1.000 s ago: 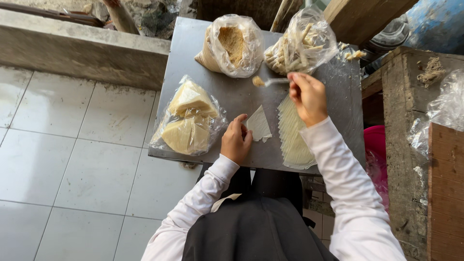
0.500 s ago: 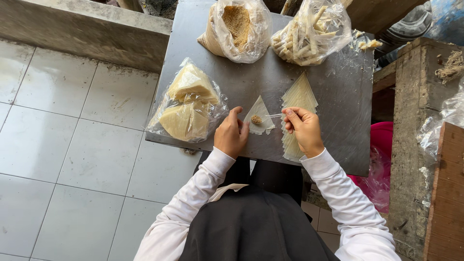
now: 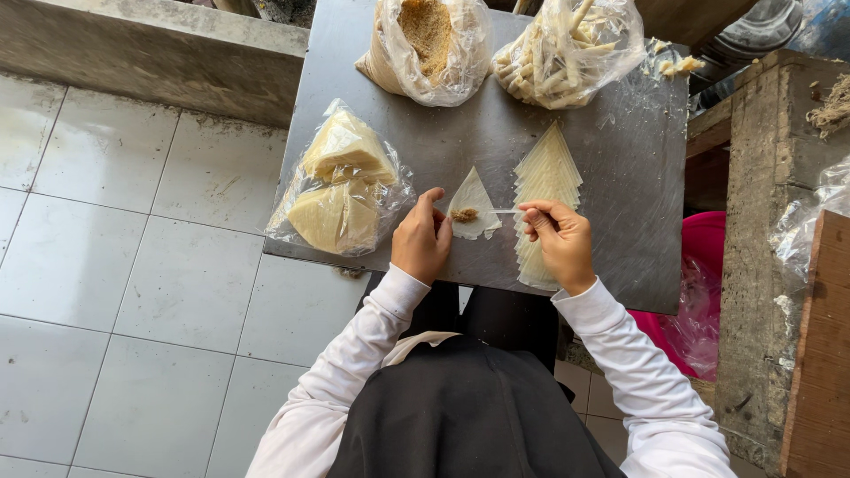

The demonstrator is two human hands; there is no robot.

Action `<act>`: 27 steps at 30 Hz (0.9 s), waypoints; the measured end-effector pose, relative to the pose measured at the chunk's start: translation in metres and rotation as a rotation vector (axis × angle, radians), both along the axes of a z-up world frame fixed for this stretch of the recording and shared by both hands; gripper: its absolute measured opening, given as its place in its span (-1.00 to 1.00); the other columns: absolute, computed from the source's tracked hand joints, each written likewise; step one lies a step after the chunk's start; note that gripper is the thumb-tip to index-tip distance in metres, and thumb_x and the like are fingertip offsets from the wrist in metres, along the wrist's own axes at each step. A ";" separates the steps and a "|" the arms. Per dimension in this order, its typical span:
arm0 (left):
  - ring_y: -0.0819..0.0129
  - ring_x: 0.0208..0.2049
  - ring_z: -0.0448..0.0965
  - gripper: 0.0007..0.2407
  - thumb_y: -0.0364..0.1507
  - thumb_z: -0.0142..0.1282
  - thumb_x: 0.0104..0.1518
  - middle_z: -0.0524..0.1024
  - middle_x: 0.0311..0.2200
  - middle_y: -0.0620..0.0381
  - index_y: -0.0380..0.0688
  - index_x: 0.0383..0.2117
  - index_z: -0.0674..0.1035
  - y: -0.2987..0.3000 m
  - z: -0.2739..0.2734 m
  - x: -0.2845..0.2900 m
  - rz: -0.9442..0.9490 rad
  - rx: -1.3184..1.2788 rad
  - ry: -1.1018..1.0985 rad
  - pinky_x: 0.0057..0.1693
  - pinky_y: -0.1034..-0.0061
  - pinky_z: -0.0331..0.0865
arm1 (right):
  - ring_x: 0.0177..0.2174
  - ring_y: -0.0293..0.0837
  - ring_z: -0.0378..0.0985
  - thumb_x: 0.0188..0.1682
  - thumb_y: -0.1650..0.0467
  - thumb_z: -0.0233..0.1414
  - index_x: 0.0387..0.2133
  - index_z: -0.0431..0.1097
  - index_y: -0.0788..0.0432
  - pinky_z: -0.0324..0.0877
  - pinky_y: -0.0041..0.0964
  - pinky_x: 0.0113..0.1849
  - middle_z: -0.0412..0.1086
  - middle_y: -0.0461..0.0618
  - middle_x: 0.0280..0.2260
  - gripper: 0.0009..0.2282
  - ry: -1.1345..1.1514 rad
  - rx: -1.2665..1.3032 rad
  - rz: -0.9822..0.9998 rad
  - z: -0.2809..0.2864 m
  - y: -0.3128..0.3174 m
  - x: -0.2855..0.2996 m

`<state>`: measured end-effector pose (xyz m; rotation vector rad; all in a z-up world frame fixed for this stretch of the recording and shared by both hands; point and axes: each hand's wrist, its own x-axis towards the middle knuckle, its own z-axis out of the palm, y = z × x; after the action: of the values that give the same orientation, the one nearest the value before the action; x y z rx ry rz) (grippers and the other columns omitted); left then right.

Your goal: The person folds food wrappers by placing a small amount of filling from a plastic bag onto a wrapper and folding it into a triangle.

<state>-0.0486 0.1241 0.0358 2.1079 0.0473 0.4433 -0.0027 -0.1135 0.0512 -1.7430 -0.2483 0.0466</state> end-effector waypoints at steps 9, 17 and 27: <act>0.13 -0.31 0.68 -0.71 -0.54 0.11 0.22 0.63 -0.28 -0.05 -0.27 0.06 0.44 -0.001 0.003 0.000 -0.018 -0.081 -0.031 -0.16 0.36 0.53 | -0.41 -0.35 0.45 0.16 0.45 0.08 -0.15 0.52 0.28 0.39 -0.48 -0.35 0.45 -0.10 -0.38 -0.87 -0.105 -0.070 -0.057 0.016 -0.013 -0.015; 0.05 -0.23 0.68 -0.72 -0.63 0.00 0.23 0.63 -0.22 -0.07 -0.23 0.07 0.43 0.000 0.005 -0.001 -0.040 -0.116 -0.087 -0.12 0.34 0.53 | -0.46 -0.36 0.39 0.25 0.47 -0.04 -0.04 0.49 0.26 0.32 -0.48 -0.42 0.42 -0.11 -0.41 -0.83 -0.367 -0.023 -0.137 0.076 0.028 0.029; 0.16 -0.20 0.69 -0.65 -0.65 0.12 0.15 0.62 -0.22 -0.04 -0.20 0.08 0.44 0.002 -0.003 0.001 -0.070 -0.157 -0.113 -0.08 0.39 0.55 | -0.45 -0.38 0.31 0.19 0.30 0.12 0.30 0.02 0.37 0.30 -0.50 -0.38 0.29 -0.16 -0.44 -0.44 -0.526 -0.097 0.253 0.104 0.131 0.119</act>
<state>-0.0477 0.1256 0.0331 1.9217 -0.0556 0.4998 0.1158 0.0177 0.1552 -1.7870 -0.8628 -0.2227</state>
